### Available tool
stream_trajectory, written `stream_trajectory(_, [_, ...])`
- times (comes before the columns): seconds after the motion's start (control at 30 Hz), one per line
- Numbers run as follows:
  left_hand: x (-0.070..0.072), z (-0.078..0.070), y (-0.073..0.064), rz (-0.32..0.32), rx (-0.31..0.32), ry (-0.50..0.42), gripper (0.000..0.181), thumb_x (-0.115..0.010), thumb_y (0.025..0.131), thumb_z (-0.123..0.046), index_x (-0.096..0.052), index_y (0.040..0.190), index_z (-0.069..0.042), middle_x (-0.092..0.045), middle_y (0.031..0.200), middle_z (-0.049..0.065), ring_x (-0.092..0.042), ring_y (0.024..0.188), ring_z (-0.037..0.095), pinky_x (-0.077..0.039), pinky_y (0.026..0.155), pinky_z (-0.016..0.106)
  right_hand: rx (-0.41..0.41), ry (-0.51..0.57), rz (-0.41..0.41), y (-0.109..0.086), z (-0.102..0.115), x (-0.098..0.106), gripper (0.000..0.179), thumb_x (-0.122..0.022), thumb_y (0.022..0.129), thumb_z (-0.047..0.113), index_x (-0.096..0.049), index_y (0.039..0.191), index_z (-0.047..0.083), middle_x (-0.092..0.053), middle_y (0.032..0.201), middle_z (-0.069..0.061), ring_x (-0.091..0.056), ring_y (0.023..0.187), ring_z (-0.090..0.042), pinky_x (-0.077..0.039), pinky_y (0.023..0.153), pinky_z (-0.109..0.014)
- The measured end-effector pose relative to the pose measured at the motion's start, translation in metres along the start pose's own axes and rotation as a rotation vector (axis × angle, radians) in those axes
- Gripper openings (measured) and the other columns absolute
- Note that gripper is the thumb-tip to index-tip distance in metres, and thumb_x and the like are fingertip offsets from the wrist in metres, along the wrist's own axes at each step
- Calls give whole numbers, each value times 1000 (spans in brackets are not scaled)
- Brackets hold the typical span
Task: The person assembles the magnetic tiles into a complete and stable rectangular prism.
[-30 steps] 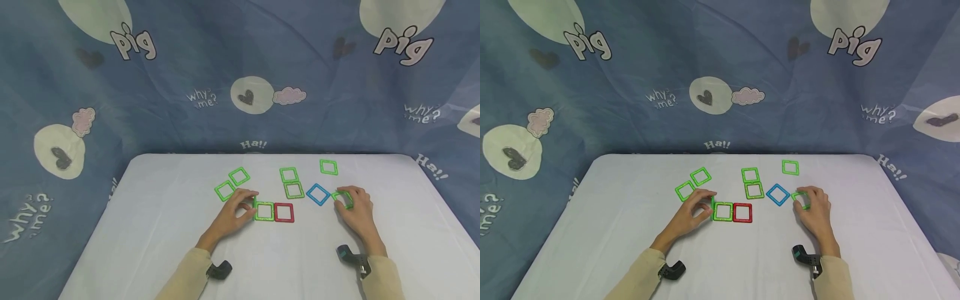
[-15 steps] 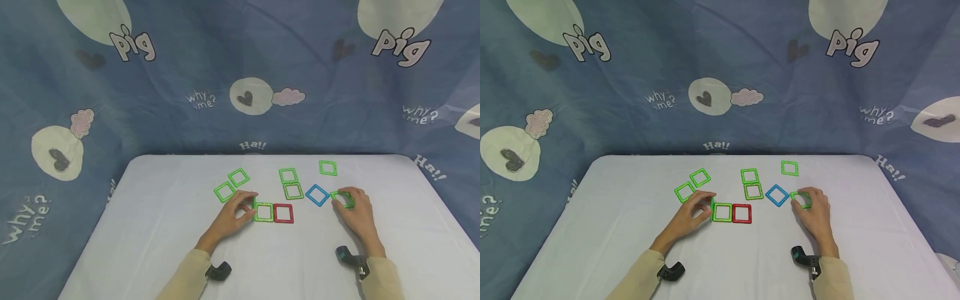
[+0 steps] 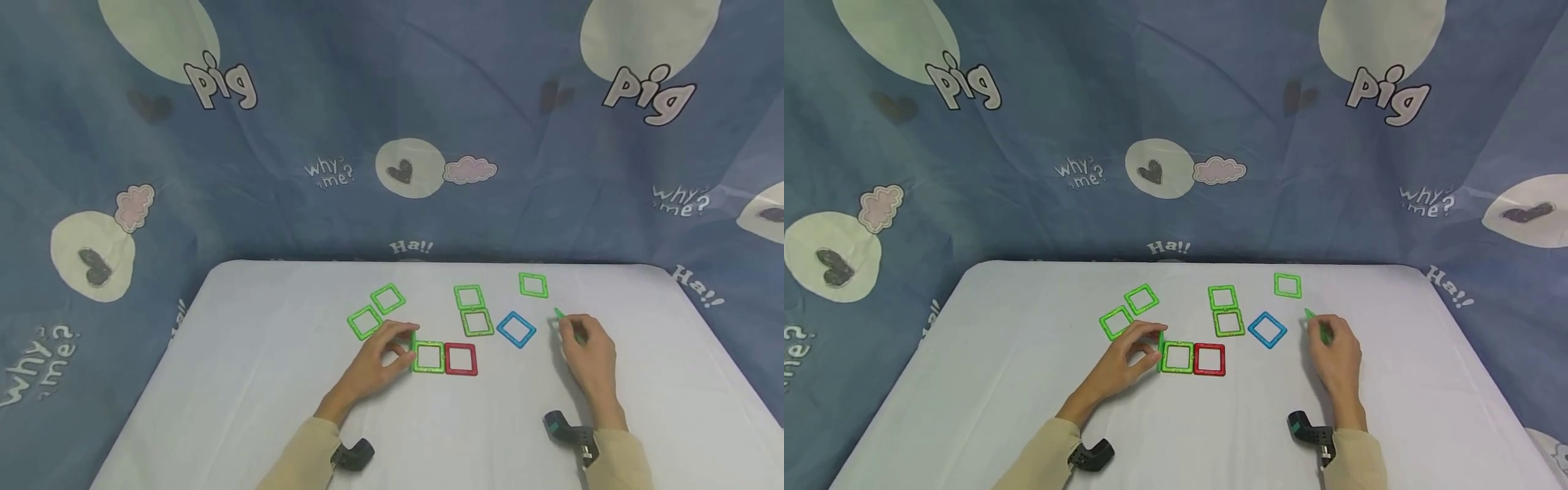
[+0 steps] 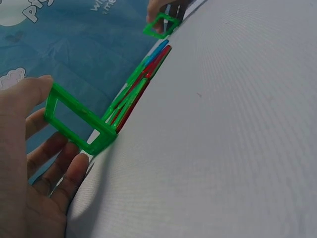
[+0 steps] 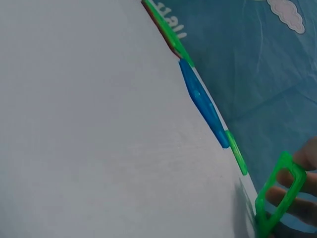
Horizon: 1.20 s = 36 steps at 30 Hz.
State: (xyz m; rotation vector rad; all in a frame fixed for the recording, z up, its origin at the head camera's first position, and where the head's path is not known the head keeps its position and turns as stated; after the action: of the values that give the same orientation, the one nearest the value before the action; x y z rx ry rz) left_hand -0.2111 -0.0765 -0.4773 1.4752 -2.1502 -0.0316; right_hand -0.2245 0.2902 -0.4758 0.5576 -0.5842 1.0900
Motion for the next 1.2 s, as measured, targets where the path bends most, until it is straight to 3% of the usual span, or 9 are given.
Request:
stream_trajectory(0.3, [-1, -1, -7, -1, -14, -4, 44, -65, 90, -17, -51, 131, -18, -55, 123, 7, -55, 110, 18, -55, 85, 26, -49, 33, -27, 5, 1, 3, 42, -41, 100, 34, -59, 118, 0, -59, 126, -22, -56, 117, -40, -48, 98, -49])
stream_trajectory(0.57, [0, -28, -9, -9, -65, -53, 42, -64, 88, -6, -52, 128, 1, -54, 119, 23, -55, 106, 34, -56, 82, 36, -74, 78, -83, 11, 6, 10, 46, -41, 99, 38, -60, 118, 1, -62, 122, -18, -56, 117, -33, -49, 95, -46])
stream_trajectory(0.73, [-1, -10, -7, -2, -40, -9, 43, -64, 90, -15, -51, 131, -8, -54, 121, 13, -55, 108, 21, -54, 84, 26, -52, 83, -95, 13, 14, 11, 44, -43, 99, 41, -64, 113, 5, -66, 114, -11, -59, 109, -21, -50, 89, -27])
stream_trajectory(0.83, [1, 1, -6, -5, -19, 4, 44, -63, 91, -21, -51, 132, -14, -54, 122, 8, -54, 109, 16, -53, 85, 22, -17, 114, -96, 15, 23, 7, 42, -45, 98, 41, -66, 110, 6, -68, 109, -9, -60, 95, -4, -49, 81, -14])
stream_trajectory(0.97, [2, 4, -6, 5, -21, -20, 44, -63, 91, -24, -51, 133, -15, -54, 123, 8, -54, 110, 16, -54, 86, 23, 7, 167, -106, 13, 32, 2, 40, -47, 98, 39, -67, 108, 6, -68, 107, -9, -53, 81, 13, -49, 78, -8])
stream_trajectory(1.2, [2, 2, -2, 18, -49, -9, 44, -63, 91, -18, -51, 132, -12, -54, 123, 8, -54, 110, 17, -54, 85, 26, 71, 258, -78, 9, 47, -7, 39, -49, 98, 37, -67, 107, 3, -68, 105, -12, -55, 83, 13, -47, 78, -4])
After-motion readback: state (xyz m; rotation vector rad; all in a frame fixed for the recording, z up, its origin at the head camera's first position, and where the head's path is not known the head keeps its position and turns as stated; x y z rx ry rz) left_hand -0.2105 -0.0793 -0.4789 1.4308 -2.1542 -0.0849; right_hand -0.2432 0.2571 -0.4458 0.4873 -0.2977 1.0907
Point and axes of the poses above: each hand's wrist, its own y-axis towards the middle knuckle, its own x-axis out of the back of the hand, z = x × y, the point moved 8 cm from there along y, towards the middle knuckle
